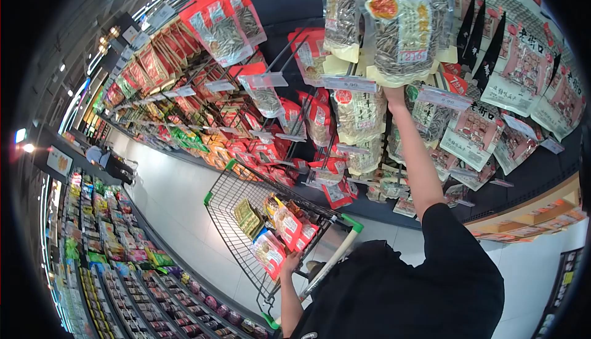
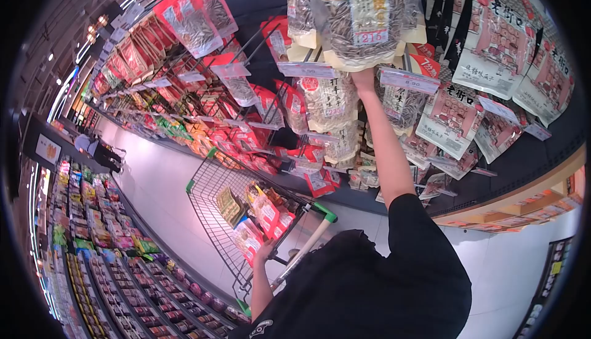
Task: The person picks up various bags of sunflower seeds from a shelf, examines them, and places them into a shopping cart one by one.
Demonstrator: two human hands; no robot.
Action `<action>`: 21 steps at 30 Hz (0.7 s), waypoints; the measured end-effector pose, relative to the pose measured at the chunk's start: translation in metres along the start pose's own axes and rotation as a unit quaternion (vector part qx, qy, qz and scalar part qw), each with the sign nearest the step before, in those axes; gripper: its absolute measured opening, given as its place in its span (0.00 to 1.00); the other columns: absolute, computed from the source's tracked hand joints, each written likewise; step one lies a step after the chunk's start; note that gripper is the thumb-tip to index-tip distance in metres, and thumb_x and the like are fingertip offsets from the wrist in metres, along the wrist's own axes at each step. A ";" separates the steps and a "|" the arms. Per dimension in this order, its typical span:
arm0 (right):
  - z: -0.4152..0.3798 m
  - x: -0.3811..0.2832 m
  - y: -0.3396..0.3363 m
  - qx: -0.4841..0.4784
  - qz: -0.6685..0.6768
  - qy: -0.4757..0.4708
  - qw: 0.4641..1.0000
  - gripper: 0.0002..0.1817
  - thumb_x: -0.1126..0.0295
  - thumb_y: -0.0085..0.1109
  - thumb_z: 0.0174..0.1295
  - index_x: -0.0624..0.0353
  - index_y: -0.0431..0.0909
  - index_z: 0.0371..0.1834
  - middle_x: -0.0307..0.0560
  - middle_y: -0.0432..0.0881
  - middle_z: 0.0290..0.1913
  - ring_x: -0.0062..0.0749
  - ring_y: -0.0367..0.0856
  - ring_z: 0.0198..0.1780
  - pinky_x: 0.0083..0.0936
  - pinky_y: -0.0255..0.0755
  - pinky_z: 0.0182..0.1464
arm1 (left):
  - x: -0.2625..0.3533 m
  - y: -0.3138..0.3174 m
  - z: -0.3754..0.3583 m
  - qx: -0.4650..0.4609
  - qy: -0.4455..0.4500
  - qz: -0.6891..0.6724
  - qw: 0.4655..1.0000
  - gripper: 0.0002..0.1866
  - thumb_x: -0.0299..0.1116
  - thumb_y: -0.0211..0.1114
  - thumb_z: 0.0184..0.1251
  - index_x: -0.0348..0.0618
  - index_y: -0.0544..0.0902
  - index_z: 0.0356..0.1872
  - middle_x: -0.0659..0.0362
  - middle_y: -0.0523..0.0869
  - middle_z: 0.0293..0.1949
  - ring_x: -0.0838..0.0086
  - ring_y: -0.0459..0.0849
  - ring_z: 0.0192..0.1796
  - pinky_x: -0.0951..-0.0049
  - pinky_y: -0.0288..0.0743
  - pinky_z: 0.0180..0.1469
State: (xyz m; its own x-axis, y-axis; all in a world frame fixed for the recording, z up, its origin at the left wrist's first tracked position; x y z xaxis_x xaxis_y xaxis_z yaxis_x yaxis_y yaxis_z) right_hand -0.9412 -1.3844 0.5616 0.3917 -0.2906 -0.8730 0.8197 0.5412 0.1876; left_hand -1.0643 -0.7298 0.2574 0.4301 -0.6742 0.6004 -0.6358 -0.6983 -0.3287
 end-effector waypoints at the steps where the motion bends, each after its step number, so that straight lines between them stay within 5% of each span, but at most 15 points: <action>1: -0.002 -0.014 0.003 -0.011 0.022 -0.001 1.000 0.30 0.62 0.64 0.56 0.66 0.70 0.60 0.45 0.75 0.59 0.29 0.71 0.57 0.25 0.62 0.59 | -0.003 0.001 0.000 0.009 0.000 0.007 1.000 0.22 0.51 0.54 0.69 0.41 0.81 0.46 0.62 0.76 0.20 0.76 0.76 0.20 0.73 0.67 0.21; 2: -0.007 -0.025 0.000 -0.029 0.026 0.068 0.997 0.30 0.62 0.63 0.58 0.66 0.68 0.61 0.45 0.74 0.59 0.29 0.71 0.57 0.25 0.62 0.60 | -0.005 0.001 0.001 0.019 0.002 0.015 1.000 0.23 0.51 0.54 0.69 0.41 0.81 0.47 0.61 0.76 0.21 0.76 0.76 0.21 0.73 0.68 0.21; 7: -0.027 -0.048 0.006 -0.029 -0.033 0.057 0.997 0.27 0.64 0.59 0.62 0.64 0.68 0.62 0.46 0.74 0.60 0.30 0.71 0.58 0.24 0.61 0.60 | -0.003 0.002 0.007 0.007 -0.002 0.007 1.000 0.19 0.48 0.54 0.70 0.44 0.78 0.48 0.64 0.75 0.22 0.77 0.75 0.20 0.75 0.69 0.19; 13: -0.055 -0.096 0.002 -0.101 -0.058 0.063 0.991 0.20 0.67 0.58 0.63 0.64 0.73 0.56 0.47 0.78 0.56 0.32 0.75 0.55 0.25 0.63 0.57 | 0.012 0.001 -0.008 -0.004 -0.022 -0.002 1.000 0.21 0.50 0.55 0.69 0.41 0.79 0.48 0.57 0.80 0.21 0.72 0.80 0.19 0.72 0.74 0.20; 14: -0.057 -0.087 0.002 -0.027 -0.109 -0.011 0.994 0.18 0.60 0.57 0.61 0.65 0.78 0.43 0.59 0.83 0.37 0.48 0.82 0.42 0.34 0.70 0.45 | 0.019 0.002 -0.012 0.001 -0.017 -0.003 1.000 0.21 0.50 0.55 0.69 0.41 0.78 0.48 0.56 0.80 0.21 0.72 0.80 0.19 0.72 0.74 0.19; 21: -0.086 -0.140 0.005 0.034 -0.106 -0.126 0.986 0.15 0.62 0.60 0.58 0.66 0.80 0.36 0.62 0.82 0.34 0.54 0.82 0.39 0.36 0.72 0.40 | 0.017 0.003 -0.017 0.040 -0.007 -0.057 0.998 0.21 0.48 0.52 0.70 0.41 0.77 0.49 0.54 0.82 0.23 0.69 0.82 0.18 0.71 0.77 0.18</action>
State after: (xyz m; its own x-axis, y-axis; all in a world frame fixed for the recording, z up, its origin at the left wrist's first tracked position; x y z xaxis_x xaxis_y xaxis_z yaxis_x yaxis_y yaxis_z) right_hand -1.0279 -1.2725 0.6462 0.2919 -0.5835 -0.7579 0.9176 0.3944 0.0499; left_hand -1.0702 -0.7390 0.2792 0.5058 -0.5927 0.6268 -0.5302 -0.7868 -0.3160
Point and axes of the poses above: each hand's wrist, its own z-axis towards the middle knuckle, its own y-axis out of the palm, x = y × z, the point moved 3 cm from there along z, towards the middle knuckle
